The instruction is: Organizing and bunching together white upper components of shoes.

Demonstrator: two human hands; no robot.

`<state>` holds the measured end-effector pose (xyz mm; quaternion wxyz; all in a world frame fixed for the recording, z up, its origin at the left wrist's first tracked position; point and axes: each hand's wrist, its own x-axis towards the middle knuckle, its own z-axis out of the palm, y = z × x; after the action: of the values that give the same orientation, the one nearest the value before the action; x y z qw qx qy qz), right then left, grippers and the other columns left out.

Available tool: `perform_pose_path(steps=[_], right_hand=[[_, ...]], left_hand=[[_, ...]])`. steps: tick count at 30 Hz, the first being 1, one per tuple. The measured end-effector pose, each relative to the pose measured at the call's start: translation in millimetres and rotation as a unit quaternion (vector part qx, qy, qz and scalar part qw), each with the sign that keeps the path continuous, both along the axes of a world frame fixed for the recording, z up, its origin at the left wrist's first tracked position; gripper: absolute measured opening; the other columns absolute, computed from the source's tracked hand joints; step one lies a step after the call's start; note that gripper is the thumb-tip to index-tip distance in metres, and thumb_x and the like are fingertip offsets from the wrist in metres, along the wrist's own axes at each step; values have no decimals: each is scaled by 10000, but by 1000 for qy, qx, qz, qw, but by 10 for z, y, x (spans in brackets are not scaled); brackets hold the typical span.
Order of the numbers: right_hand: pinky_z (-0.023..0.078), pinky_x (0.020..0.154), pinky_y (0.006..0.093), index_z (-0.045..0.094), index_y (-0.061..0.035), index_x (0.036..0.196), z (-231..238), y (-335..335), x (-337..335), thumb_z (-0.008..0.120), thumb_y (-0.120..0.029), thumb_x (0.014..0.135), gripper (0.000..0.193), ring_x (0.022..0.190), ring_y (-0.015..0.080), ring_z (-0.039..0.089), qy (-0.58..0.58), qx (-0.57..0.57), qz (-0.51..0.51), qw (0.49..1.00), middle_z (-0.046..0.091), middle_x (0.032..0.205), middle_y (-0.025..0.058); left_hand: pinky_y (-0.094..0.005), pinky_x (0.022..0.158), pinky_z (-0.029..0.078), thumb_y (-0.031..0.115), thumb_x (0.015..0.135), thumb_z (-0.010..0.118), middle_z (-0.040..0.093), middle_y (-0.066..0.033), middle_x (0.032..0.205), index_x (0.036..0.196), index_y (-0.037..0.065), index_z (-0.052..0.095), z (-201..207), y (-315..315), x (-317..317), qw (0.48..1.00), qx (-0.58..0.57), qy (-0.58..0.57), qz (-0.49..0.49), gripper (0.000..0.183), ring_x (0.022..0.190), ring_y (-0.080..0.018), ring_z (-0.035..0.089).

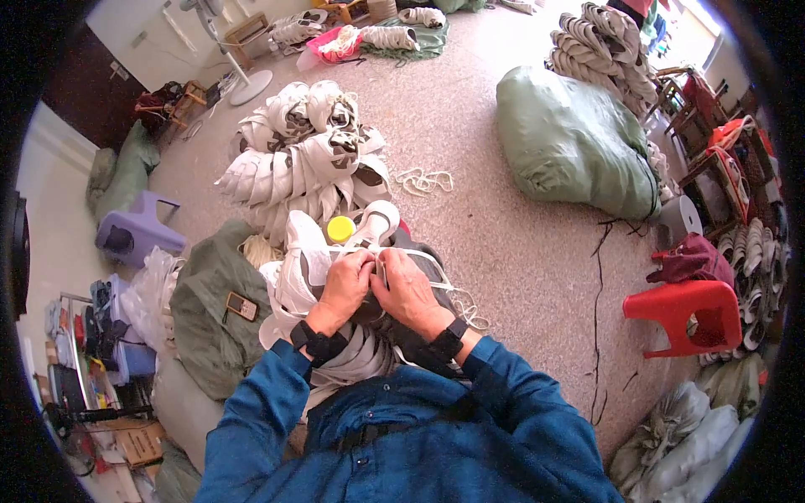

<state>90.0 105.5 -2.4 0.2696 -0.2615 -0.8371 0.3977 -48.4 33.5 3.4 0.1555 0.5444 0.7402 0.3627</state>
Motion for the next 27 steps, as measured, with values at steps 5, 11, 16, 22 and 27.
perform_pose_path(steps=[5, 11, 16, 22, 27], right_hand=[[477, 857, 449, 503, 0, 1121, -10, 87, 0, 631, -84, 787, 368, 1011, 402, 593, -46, -48, -28, 997, 591, 1075, 240], [437, 951, 466, 514, 0, 1114, 75, 115, -72, 665, -114, 784, 380, 1128, 405, 530, 10, 42, -53, 998, 529, 1220, 225], [425, 976, 455, 597, -15, 940, -270, 333, -145, 706, -131, 804, 210, 1106, 360, 548, 48, 81, -35, 995, 594, 1142, 162], [455, 873, 406, 567, -42, 833, -65, 290, -122, 707, -78, 769, 158, 926, 304, 606, 71, 60, 17, 996, 615, 930, 111], [462, 785, 416, 534, -50, 856, 0, 284, -69, 649, -71, 803, 128, 846, 321, 592, 68, 203, 61, 975, 573, 834, 116]], left_hand=[[-454, 681, 499, 153, 871, 604, 649, -220, 789, 919, -1, 664, 824, -557, -311, 991, -117, 67, -22, 173, 767, -407, 645], [-422, 684, 495, 95, 853, 647, 634, -166, 802, 885, 19, 654, 1813, -1609, -963, 945, -126, 216, 208, 82, 746, -359, 623], [-460, 964, 412, 89, 760, 713, 615, -123, 1050, 1036, 45, 635, 1517, -1214, -493, 955, -49, 289, 36, 290, 1039, -322, 571], [-480, 1018, 378, 125, 769, 716, 595, -113, 1020, 995, 57, 643, 757, -474, -99, 959, 0, 275, -67, 247, 1026, -299, 562], [-459, 975, 372, 133, 762, 707, 572, -103, 923, 918, 66, 636, 375, -104, -168, 924, -22, 372, -85, 184, 978, -291, 550]])
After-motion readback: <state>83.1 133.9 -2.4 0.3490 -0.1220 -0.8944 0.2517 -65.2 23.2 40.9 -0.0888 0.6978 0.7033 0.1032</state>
